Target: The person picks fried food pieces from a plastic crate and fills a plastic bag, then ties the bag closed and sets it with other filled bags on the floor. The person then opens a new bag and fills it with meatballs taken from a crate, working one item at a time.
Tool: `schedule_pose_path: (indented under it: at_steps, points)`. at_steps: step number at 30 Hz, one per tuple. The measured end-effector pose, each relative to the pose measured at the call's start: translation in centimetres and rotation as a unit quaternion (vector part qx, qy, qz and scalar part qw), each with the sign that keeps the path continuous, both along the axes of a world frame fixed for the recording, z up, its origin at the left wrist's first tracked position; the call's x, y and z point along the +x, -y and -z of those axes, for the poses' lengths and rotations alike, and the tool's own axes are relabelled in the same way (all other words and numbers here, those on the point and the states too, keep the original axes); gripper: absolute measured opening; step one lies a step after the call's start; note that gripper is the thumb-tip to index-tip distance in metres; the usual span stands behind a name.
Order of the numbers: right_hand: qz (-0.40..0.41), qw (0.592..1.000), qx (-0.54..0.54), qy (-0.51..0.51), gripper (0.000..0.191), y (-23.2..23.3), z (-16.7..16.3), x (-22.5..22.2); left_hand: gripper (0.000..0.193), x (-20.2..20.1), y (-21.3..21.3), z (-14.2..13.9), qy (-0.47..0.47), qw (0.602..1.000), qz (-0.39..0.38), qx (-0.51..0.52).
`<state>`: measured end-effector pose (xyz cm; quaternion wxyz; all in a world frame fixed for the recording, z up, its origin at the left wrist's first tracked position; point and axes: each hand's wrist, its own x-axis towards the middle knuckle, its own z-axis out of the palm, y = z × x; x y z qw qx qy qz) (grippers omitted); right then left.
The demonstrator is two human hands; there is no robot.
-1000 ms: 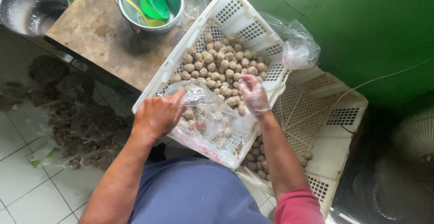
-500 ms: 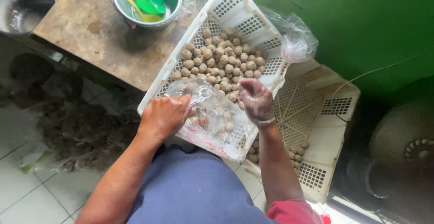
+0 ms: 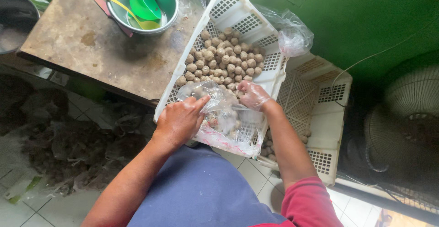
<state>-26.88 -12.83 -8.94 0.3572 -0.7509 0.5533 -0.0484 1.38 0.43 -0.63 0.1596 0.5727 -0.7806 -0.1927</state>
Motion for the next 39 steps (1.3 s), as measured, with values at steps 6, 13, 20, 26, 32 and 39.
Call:
schedule_pose_path:
  at_steps: [6, 13, 20, 26, 32, 39]
  points:
    - [0.093, 0.992, 0.05, 0.072, 0.046, -1.9, -1.4, -1.7, 0.033, 0.4, 0.2, 0.6, 0.026, 0.998, 0.043, 0.035]
    - [-0.063, 0.996, 0.038, -0.049, 0.03, -4.2, 1.4, 2.2, 0.039, 0.0, 0.5, 0.3, 0.036, 0.997, 0.037, 0.05]
    - [-0.015, 0.997, -0.052, -0.049, 0.014, -6.5, 1.1, 1.1, 0.041, -0.1, 0.6, 0.4, 0.004, 0.999, 0.003, 0.051]
    - [-0.191, 0.951, -0.218, -0.106, 0.023, -7.8, 2.9, 3.6, 0.039, -0.6, 0.7, 0.1, -0.001, 0.999, -0.018, 0.051]
    - [0.048, 0.986, -0.16, 0.005, 0.017, -6.8, -2.3, -0.5, 0.026, -0.5, 0.6, -0.3, -0.126, 0.991, -0.051, -0.013]
    - [-0.044, 0.98, 0.096, 0.172, 0.029, -11.1, -7.4, 2.4, 0.022, -1.0, 0.7, -0.4, -0.149, 0.986, -0.068, -0.044]
